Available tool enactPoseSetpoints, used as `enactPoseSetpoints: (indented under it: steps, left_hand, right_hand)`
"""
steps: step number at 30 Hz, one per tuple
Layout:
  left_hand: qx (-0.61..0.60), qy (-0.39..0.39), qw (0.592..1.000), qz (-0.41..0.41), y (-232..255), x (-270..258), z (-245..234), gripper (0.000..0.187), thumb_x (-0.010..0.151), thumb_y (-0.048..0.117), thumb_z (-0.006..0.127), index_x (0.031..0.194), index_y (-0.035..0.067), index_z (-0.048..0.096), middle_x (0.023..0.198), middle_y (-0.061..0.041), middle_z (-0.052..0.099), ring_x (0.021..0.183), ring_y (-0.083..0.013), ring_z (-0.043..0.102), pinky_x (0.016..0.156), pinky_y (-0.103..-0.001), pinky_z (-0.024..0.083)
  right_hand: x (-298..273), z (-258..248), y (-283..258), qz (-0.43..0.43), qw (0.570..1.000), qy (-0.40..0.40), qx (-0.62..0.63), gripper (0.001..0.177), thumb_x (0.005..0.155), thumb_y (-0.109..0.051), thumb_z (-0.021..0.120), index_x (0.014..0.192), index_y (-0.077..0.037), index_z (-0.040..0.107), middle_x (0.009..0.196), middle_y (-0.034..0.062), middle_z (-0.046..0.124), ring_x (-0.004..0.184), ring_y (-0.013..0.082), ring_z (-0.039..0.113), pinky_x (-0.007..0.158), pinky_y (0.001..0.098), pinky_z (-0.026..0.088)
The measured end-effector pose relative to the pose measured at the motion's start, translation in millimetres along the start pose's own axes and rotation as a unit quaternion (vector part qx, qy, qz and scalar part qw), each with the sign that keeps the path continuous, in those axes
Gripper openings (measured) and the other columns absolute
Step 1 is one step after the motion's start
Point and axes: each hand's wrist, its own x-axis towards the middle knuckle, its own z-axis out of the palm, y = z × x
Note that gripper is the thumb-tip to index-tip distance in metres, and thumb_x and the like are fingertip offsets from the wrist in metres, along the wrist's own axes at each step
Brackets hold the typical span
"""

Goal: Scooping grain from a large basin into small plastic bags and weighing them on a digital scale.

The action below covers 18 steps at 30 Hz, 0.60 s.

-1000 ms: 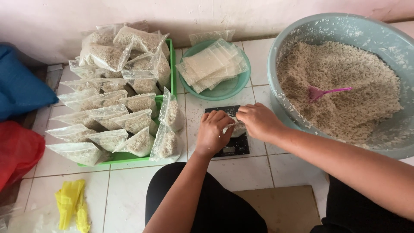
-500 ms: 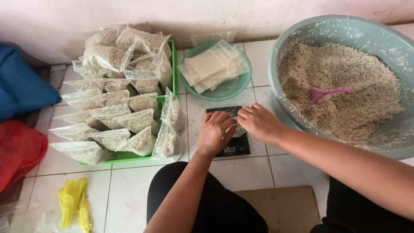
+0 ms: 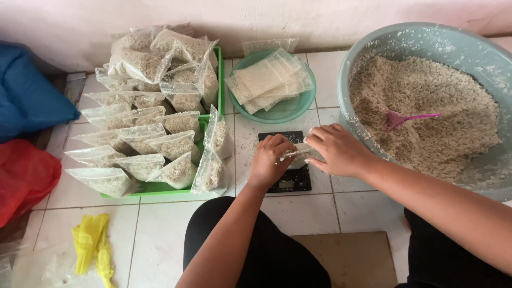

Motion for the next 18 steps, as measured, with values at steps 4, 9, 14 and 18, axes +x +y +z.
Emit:
enactPoseSetpoints:
  steps: [4, 9, 14, 18]
  left_hand:
    - [-0.003, 0.013, 1.0, -0.004, 4, -3, -2, 0.014, 0.078, 0.014, 0.078, 0.081, 0.019, 0.066, 0.083, 0.004, 0.056, 0.081, -0.0214, 0.062, 0.071, -0.037, 0.052]
    - [-0.095, 0.064, 0.993, -0.028, 24, -3, -34, 0.012, 0.083, 0.006, 0.074, 0.081, 0.012, 0.064, 0.08, -0.001, 0.054, 0.072, -0.0267, 0.061, 0.066, -0.038, 0.053]
    - [-0.199, 0.158, 0.967, 0.007, 41, -12, -107, 0.016, 0.083, -0.009, 0.065, 0.095, 0.001, 0.067, 0.093, -0.006, 0.055, 0.084, -0.0219, 0.063, 0.067, -0.031, 0.053]
    - [-0.163, 0.223, 0.961, -0.006, 43, -36, -178, 0.02, 0.079, -0.01, 0.063, 0.091, 0.005, 0.069, 0.091, -0.009, 0.058, 0.088, -0.0235, 0.063, 0.081, -0.03, 0.051]
  right_hand:
    - [-9, -11, 0, 0.009, 1.0, -0.014, 0.015, 0.039, 0.09, -0.035, 0.063, 0.116, -0.006, 0.061, 0.113, 0.0126, 0.06, 0.115, 0.0345, 0.059, 0.098, 0.0525, 0.045]
    - [-23, -46, 0, 0.036, 0.994, 0.067, 0.077, 0.044, 0.088, -0.033, 0.066, 0.12, -0.004, 0.06, 0.121, 0.0158, 0.062, 0.121, 0.0355, 0.058, 0.102, 0.0501, 0.045]
    - [-47, -130, 5, 0.22, 0.95, -0.062, 0.21, 0.051, 0.092, -0.032, 0.053, 0.14, -0.017, 0.049, 0.138, 0.0034, 0.058, 0.126, 0.0184, 0.057, 0.101, 0.0407, 0.05]
    - [-87, -24, 188, 0.215, 0.835, 0.05, 0.503, 0.059, 0.088, 0.005, 0.049, 0.147, 0.004, 0.044, 0.131, 0.0266, 0.06, 0.113, 0.0367, 0.06, 0.098, 0.045, 0.047]
